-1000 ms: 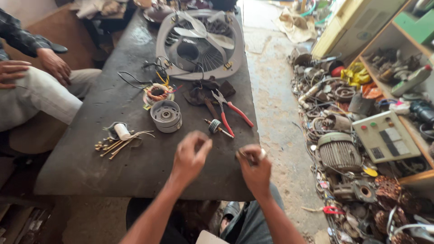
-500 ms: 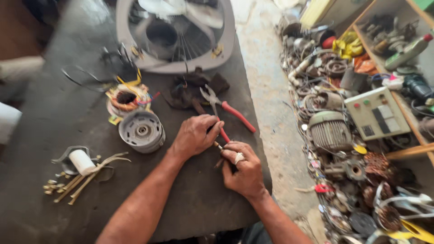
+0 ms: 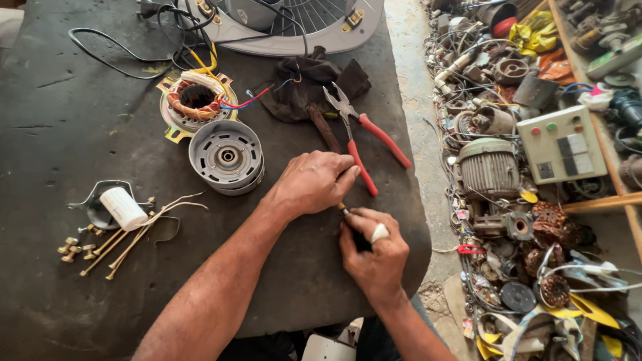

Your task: The person uses a screwdriver to disassemble a small cylindrical electrical component on a workbench, removing a screw and separating parts. They then reassemble the component by aligning the parts and tightening the screw. The workbench holds a disassembled fan, pliers, and other electrical parts.

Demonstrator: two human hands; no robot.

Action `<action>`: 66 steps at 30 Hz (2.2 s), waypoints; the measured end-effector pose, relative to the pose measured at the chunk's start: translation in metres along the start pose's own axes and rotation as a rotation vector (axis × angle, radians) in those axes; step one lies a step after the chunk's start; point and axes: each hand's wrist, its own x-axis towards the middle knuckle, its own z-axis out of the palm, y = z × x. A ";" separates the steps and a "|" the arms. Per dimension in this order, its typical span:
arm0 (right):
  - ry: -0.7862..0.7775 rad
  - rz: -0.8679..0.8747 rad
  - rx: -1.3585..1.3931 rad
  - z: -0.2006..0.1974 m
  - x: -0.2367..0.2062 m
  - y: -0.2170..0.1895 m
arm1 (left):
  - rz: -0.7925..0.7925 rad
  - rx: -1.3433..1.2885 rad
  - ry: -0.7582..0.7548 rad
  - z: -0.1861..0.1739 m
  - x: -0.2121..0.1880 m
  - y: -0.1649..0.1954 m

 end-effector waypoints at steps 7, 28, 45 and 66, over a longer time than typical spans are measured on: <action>0.079 0.016 0.097 0.004 0.008 0.003 | -0.086 -0.083 0.074 -0.007 -0.003 0.009; -0.094 0.836 0.948 0.008 0.038 0.005 | -0.321 -0.305 0.488 -0.021 -0.003 0.022; -0.146 0.974 1.302 0.010 0.051 0.024 | 0.173 -0.366 0.453 -0.029 -0.002 0.027; -0.059 0.374 0.681 0.014 0.057 0.006 | -0.205 -0.431 0.561 -0.003 0.001 0.013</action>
